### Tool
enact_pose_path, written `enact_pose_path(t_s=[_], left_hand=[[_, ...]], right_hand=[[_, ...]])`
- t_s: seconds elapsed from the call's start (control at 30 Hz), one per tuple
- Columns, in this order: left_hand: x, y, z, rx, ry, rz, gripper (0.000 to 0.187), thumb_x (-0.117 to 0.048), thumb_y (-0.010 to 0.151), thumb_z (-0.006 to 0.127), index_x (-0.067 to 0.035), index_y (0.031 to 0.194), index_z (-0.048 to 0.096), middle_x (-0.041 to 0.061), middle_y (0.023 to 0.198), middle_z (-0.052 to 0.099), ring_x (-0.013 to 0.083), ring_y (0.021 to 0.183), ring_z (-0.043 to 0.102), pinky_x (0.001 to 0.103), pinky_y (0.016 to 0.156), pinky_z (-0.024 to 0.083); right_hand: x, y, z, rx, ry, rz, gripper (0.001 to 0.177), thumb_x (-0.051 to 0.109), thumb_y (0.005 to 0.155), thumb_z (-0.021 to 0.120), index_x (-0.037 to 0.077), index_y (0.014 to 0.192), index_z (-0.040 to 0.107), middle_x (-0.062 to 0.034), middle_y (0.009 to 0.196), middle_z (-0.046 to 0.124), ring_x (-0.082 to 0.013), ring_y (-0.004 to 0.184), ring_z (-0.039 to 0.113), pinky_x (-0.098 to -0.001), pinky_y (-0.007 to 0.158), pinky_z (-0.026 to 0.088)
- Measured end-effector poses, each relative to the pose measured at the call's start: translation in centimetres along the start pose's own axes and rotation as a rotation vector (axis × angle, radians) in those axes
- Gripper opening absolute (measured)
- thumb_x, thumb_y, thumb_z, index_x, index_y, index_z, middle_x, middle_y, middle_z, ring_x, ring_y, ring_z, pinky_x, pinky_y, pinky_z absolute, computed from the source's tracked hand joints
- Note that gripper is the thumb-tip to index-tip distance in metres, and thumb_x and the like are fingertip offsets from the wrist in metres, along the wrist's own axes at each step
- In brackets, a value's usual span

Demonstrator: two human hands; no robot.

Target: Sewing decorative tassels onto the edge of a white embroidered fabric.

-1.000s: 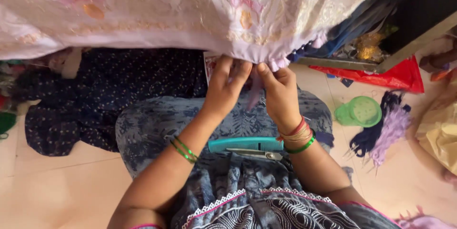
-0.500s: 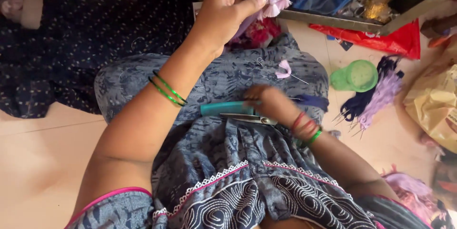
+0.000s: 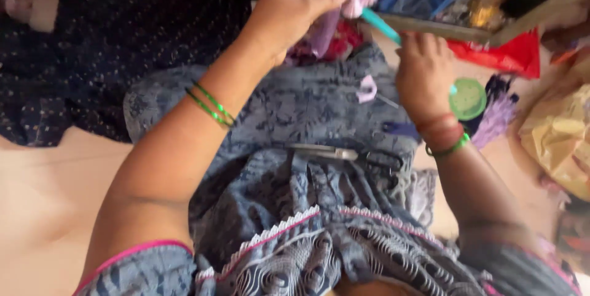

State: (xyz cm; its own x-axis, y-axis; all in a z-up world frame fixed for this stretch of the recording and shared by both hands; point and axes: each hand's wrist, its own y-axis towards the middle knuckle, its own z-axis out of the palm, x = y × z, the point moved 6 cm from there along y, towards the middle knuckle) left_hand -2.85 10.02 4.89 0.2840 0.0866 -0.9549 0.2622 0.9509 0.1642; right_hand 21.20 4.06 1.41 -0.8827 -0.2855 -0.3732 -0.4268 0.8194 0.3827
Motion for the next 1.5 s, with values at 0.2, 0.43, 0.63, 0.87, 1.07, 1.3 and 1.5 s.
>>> enact_pose_path(t_s=[0.2, 0.43, 0.63, 0.87, 1.07, 1.3, 1.5], left_hand=[[-0.9, 0.3, -0.2, 0.042, -0.085, 0.044, 0.022, -0.004, 0.093, 0.068, 0.003, 0.113, 0.071, 0.008, 0.1, 0.077, 0.0132, 0.086, 0.074, 0.028, 0.078, 0.06], [-1.2, 1.0, -0.1, 0.089, -0.08, -0.22, 0.022, -0.004, 0.09, 0.069, 0.011, 0.106, 0.072, 0.017, 0.091, 0.078, 0.0213, 0.076, 0.076, 0.032, 0.07, 0.061], [-3.1, 0.0, 0.7, 0.029, -0.123, -0.299, 0.027, 0.0, 0.082, 0.067, 0.008, 0.108, 0.065, 0.019, 0.085, 0.074, 0.0286, 0.068, 0.077, 0.041, 0.062, 0.067], [-2.4, 0.8, 0.5, 0.043, 0.01, -0.279, 0.029, -0.003, 0.086, 0.068, 0.013, 0.11, 0.067, 0.02, 0.089, 0.076, 0.0283, 0.071, 0.076, 0.037, 0.065, 0.064], [-0.4, 1.2, -0.1, 0.018, 0.036, -0.267, 0.029, -0.003, 0.086, 0.071, 0.015, 0.109, 0.068, 0.021, 0.09, 0.075, 0.0287, 0.071, 0.075, 0.039, 0.063, 0.064], [0.1, 1.9, -0.6, -0.034, 0.108, -0.191, 0.029, -0.005, 0.078, 0.074, 0.007, 0.104, 0.071, 0.016, 0.093, 0.077, 0.0207, 0.073, 0.075, 0.035, 0.067, 0.062], [-2.1, 0.7, 0.2, -0.052, 0.08, -0.294, 0.027, -0.006, 0.083, 0.068, 0.007, 0.107, 0.067, 0.017, 0.087, 0.074, 0.0261, 0.07, 0.077, 0.036, 0.06, 0.063]], right_hand=[[1.0, 0.5, -7.2, 0.028, 0.249, -0.232, 0.019, 0.01, 0.09, 0.067, 0.011, 0.109, 0.069, -0.0074, 0.101, 0.063, -0.028, 0.098, 0.06, -0.0422, 0.083, 0.047], [2.3, 4.8, -18.8, -0.417, 0.114, -0.484, 0.028, 0.009, 0.084, 0.074, 0.009, 0.112, 0.071, -0.0031, 0.11, 0.069, -0.0173, 0.095, 0.065, -0.0371, 0.082, 0.045], [1.7, 3.4, -14.8, -0.491, -0.026, -0.71, 0.034, 0.019, 0.089, 0.072, 0.017, 0.123, 0.074, 0.0009, 0.1, 0.069, -0.0164, 0.091, 0.066, -0.0402, 0.08, 0.038], [0.3, 4.2, -12.7, -0.533, -0.032, -0.545, 0.03, 0.024, 0.103, 0.073, 0.015, 0.131, 0.072, 0.0018, 0.104, 0.065, -0.0151, 0.09, 0.061, -0.0411, 0.086, 0.039], [0.4, 3.5, -13.1, -0.624, -0.026, -0.548, 0.032, 0.023, 0.101, 0.076, 0.015, 0.131, 0.068, 0.001, 0.107, 0.068, -0.0152, 0.092, 0.065, -0.0404, 0.083, 0.036], [0.9, 3.7, -12.9, -0.565, -0.01, -0.604, 0.036, 0.012, 0.097, 0.074, 0.017, 0.133, 0.068, 0.0024, 0.107, 0.071, -0.0133, 0.091, 0.067, -0.0401, 0.085, 0.039], [1.6, 2.6, -11.6, -0.444, 0.09, -0.578, 0.038, 0.016, 0.093, 0.072, 0.011, 0.131, 0.07, -0.0002, 0.106, 0.07, -0.0157, 0.092, 0.064, -0.0413, 0.085, 0.043]])
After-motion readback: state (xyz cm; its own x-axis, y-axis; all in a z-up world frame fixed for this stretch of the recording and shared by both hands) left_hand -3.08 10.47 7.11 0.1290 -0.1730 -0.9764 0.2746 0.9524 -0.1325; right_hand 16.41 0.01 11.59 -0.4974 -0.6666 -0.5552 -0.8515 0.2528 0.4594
